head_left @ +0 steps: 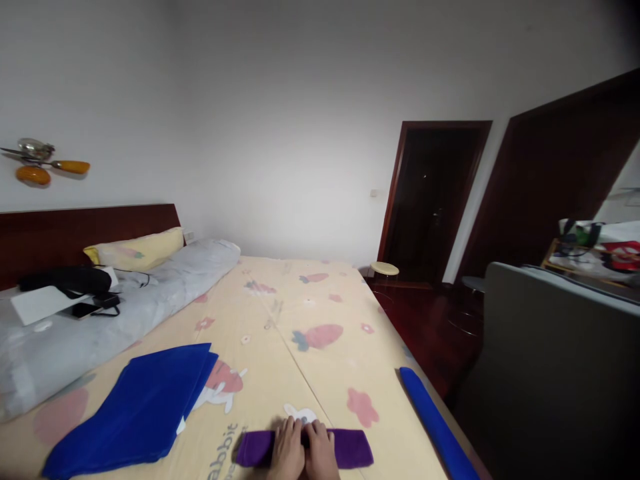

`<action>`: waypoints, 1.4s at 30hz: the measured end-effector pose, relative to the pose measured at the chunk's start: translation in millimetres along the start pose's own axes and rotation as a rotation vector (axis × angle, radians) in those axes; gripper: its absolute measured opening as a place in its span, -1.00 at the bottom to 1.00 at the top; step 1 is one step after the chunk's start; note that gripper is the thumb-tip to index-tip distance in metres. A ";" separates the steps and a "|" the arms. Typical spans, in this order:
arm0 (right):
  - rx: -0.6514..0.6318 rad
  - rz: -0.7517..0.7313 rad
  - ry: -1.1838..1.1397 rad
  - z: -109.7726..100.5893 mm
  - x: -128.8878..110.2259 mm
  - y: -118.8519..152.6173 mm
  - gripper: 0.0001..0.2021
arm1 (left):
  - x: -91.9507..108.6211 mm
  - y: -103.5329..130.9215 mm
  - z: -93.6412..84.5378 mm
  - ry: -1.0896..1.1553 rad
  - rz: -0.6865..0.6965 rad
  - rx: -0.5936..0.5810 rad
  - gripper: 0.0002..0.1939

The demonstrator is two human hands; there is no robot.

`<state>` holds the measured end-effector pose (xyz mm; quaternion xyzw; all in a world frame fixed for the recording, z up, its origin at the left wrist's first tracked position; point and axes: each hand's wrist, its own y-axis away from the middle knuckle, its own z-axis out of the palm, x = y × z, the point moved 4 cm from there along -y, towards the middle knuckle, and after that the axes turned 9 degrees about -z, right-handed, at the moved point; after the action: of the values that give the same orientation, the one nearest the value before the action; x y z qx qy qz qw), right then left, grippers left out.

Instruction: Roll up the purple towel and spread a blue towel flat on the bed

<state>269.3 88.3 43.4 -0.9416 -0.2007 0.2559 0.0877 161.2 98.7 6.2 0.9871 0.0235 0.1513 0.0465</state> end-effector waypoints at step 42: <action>-0.184 -0.015 0.096 -130.5 60.4 11.2 -0.61 | -115.4 27.1 -70.6 -0.107 -0.086 0.003 -0.27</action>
<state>388.2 95.6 124.9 -0.9553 -0.2259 0.1902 0.0123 30.8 70.7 41.8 0.9919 0.0634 0.0961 0.0527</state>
